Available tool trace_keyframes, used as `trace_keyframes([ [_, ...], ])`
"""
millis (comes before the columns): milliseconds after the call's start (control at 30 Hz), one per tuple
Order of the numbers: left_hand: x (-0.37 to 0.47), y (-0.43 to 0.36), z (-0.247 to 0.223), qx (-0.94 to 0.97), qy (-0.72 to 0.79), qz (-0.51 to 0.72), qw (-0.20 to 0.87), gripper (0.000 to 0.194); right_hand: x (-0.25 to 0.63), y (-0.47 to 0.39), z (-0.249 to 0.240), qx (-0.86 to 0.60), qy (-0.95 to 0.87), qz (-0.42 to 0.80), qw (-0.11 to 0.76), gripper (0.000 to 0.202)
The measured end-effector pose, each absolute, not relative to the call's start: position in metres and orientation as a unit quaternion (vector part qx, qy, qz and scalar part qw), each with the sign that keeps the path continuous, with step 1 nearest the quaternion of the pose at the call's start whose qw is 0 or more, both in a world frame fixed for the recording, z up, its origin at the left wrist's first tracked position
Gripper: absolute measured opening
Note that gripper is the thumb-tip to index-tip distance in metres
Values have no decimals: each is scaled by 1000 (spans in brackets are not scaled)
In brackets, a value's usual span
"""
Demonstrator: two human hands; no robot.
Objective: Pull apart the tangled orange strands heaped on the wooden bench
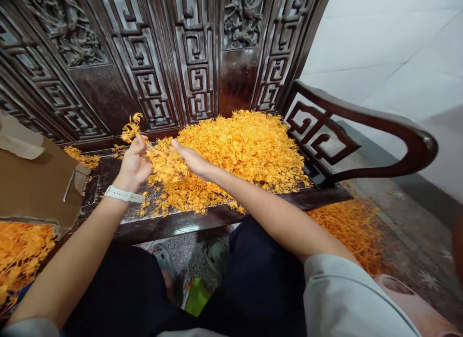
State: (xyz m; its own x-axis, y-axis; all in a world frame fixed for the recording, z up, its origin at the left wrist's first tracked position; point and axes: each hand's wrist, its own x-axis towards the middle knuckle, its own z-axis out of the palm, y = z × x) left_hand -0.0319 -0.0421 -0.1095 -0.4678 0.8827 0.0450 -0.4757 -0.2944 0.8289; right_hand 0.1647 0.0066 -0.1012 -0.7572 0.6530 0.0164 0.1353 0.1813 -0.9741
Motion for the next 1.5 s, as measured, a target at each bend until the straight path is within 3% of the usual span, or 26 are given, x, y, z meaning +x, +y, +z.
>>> trace_keyframes([
  [100,-33,-42,-112,269,414,757,428,21,163,3,-97,-261,-651,667,251,64],
  [200,-35,-41,-113,269,435,750,420,29,161,6,-101,-264,-653,645,296,29],
  [267,-34,-41,-113,283,460,735,410,33,160,9,-106,-285,-642,640,311,15],
  [433,-26,-41,-116,388,496,691,355,37,163,17,-110,-374,-535,695,300,16],
  [633,-16,-44,-119,503,534,632,251,36,172,32,-108,-367,-412,799,239,27],
  [800,-13,-44,-114,452,572,646,224,28,173,36,-112,-378,-575,669,281,36],
  [933,-17,-37,-108,332,607,680,240,13,170,30,-107,-322,-774,445,315,41],
  [1000,-20,-30,-106,251,626,693,257,10,164,21,-101,-275,-846,324,322,31],
  [1067,-22,-22,-106,189,640,694,269,11,157,6,-93,-202,-912,193,300,14],
  [1200,-38,-11,-113,141,663,696,236,9,151,-43,-75,-86,-974,-2,212,22],
  [1367,-92,-23,-109,115,651,720,212,10,173,-83,-51,-13,-967,89,239,35],
  [1500,-101,-34,-102,259,547,708,364,9,178,-35,-52,-191,-882,227,367,30],
])
